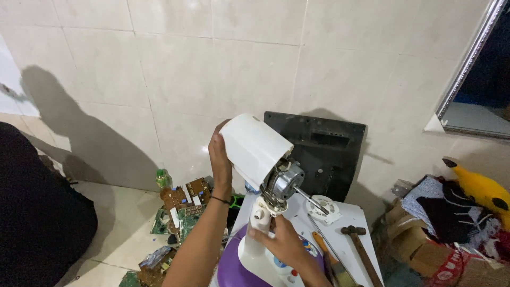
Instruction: Attaching a white plastic motor cover to a fan assembly and cleaning it with a brush during a repair process.
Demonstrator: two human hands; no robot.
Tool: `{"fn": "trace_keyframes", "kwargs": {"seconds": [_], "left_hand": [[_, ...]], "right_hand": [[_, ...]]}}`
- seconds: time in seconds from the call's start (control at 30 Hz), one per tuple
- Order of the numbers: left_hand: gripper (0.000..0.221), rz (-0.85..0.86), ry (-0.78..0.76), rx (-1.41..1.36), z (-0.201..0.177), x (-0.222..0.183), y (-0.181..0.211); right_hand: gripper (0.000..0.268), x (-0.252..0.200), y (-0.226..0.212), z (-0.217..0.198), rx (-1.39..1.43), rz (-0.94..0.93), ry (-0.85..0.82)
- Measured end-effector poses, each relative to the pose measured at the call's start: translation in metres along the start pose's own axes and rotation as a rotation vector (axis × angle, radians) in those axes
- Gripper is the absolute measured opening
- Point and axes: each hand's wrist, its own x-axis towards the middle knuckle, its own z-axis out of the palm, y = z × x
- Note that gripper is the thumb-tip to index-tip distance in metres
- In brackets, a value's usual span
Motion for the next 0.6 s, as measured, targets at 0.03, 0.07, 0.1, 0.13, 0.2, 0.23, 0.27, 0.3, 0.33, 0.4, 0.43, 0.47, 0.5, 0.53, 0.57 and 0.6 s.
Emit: {"fn": "trace_keyframes", "kwargs": {"seconds": [0.03, 0.07, 0.1, 0.13, 0.2, 0.23, 0.27, 0.3, 0.33, 0.4, 0.43, 0.47, 0.5, 0.53, 0.57, 0.6], "left_hand": [[0.080, 0.031, -0.004, -0.018, -0.002, 0.002, -0.003], [0.080, 0.036, -0.005, -0.017, -0.004, 0.005, -0.003], [0.083, 0.062, -0.017, -0.017, -0.005, 0.006, -0.005], [0.086, 0.088, -0.030, -0.016, -0.006, 0.008, -0.007], [0.079, 0.101, -0.080, -0.054, -0.006, 0.011, -0.003], [0.072, 0.107, -0.130, -0.087, -0.006, 0.011, -0.001], [0.072, 0.104, -0.132, -0.087, -0.003, 0.012, 0.005], [0.070, 0.102, -0.143, -0.032, 0.000, 0.012, 0.011], [0.069, 0.099, -0.155, 0.023, 0.003, 0.012, 0.016], [0.062, 0.110, -0.170, 0.001, 0.009, 0.011, 0.007], [0.055, 0.122, -0.185, -0.020, 0.010, 0.010, 0.003], [0.055, 0.118, -0.185, -0.017, 0.011, 0.006, 0.006], [0.060, 0.078, -0.154, 0.008, 0.012, 0.002, 0.009], [0.066, 0.038, -0.123, 0.033, 0.013, -0.002, 0.011], [0.066, 0.037, -0.127, 0.034, 0.014, -0.006, 0.010], [0.070, -0.006, -0.116, 0.058, 0.014, -0.011, 0.010]], "right_hand": [[0.076, -0.001, 0.002, -0.003, 0.067, -0.033, -0.109], [0.076, 0.000, -0.001, -0.008, 0.068, -0.038, -0.109], [0.093, 0.000, -0.003, -0.013, 0.427, 0.059, 0.014], [0.113, 0.000, -0.004, -0.019, 0.786, 0.154, 0.142], [0.093, -0.006, -0.015, -0.047, 0.754, -0.034, 0.270], [0.077, -0.010, -0.019, -0.059, 0.720, -0.214, 0.398], [0.077, -0.014, -0.045, -0.067, 0.721, -0.213, 0.401], [0.081, -0.019, -0.069, -0.075, 0.476, -0.279, 0.392], [0.084, -0.024, -0.094, -0.083, 0.230, -0.342, 0.380], [0.084, -0.028, -0.131, -0.083, -0.020, -0.202, 0.352], [0.086, -0.030, -0.150, -0.082, -0.268, -0.063, 0.315], [0.086, -0.027, -0.152, -0.079, -0.266, -0.059, 0.313], [0.085, -0.024, -0.153, -0.077, -0.299, -0.040, 0.288], [0.084, -0.022, -0.154, -0.075, -0.331, -0.021, 0.263], [0.084, -0.020, -0.151, -0.073, -0.329, -0.019, 0.265], [0.076, -0.019, -0.147, -0.071, -0.288, -0.045, 0.281]]}}
